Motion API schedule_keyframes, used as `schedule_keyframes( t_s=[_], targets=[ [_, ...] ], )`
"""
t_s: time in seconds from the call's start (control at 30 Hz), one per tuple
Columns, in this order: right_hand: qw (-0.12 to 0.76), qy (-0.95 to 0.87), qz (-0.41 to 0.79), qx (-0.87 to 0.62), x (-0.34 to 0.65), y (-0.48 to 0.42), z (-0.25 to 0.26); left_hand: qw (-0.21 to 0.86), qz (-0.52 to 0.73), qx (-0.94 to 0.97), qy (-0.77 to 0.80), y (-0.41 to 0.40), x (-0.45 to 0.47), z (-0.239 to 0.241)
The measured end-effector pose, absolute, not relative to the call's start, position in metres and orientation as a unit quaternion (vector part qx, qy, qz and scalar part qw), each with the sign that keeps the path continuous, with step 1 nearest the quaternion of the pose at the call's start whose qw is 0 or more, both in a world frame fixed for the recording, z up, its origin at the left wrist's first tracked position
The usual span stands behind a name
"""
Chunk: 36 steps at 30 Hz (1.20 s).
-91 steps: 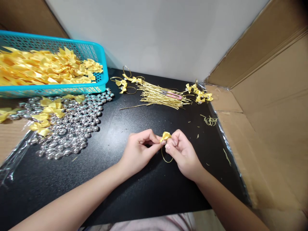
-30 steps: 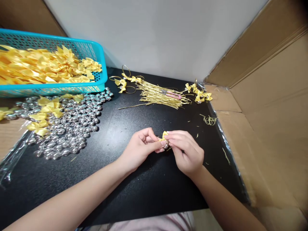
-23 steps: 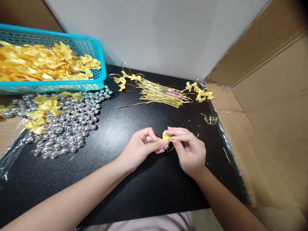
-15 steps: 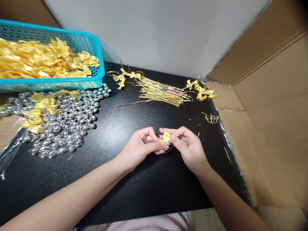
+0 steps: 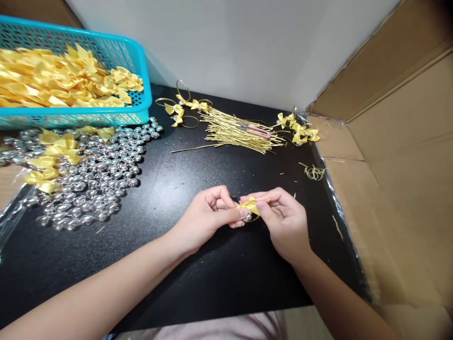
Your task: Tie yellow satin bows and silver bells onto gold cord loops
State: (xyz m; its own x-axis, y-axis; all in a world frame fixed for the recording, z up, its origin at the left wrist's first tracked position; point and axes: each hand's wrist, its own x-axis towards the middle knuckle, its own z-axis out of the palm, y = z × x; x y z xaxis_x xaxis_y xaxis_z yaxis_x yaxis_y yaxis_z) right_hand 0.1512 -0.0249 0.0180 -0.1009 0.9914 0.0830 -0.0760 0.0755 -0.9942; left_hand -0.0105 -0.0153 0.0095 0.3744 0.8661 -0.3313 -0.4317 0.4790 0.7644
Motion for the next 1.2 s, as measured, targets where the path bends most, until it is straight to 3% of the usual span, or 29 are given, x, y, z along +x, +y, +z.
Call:
schedule_keyframes(
  t_s=[0.27, 0.63, 1.2],
  targets=[
    [0.507, -0.562, 0.480, -0.444, 0.1519, -0.0262, 0.0177, 0.777, 0.419, 0.286, 0.372, -0.0180, -0.0118, 0.0099],
    [0.484, -0.676, 0.330, -0.448, 0.1529, -0.0276, 0.0118, 0.768, 0.419, 0.293, 0.388, -0.0167, -0.0111, 0.0097],
    [0.483, -0.687, 0.312, -0.445, 0.1531, -0.0281, 0.0125, 0.764, 0.418, 0.291, 0.395, -0.0157, -0.0103, 0.0122]
  ],
)
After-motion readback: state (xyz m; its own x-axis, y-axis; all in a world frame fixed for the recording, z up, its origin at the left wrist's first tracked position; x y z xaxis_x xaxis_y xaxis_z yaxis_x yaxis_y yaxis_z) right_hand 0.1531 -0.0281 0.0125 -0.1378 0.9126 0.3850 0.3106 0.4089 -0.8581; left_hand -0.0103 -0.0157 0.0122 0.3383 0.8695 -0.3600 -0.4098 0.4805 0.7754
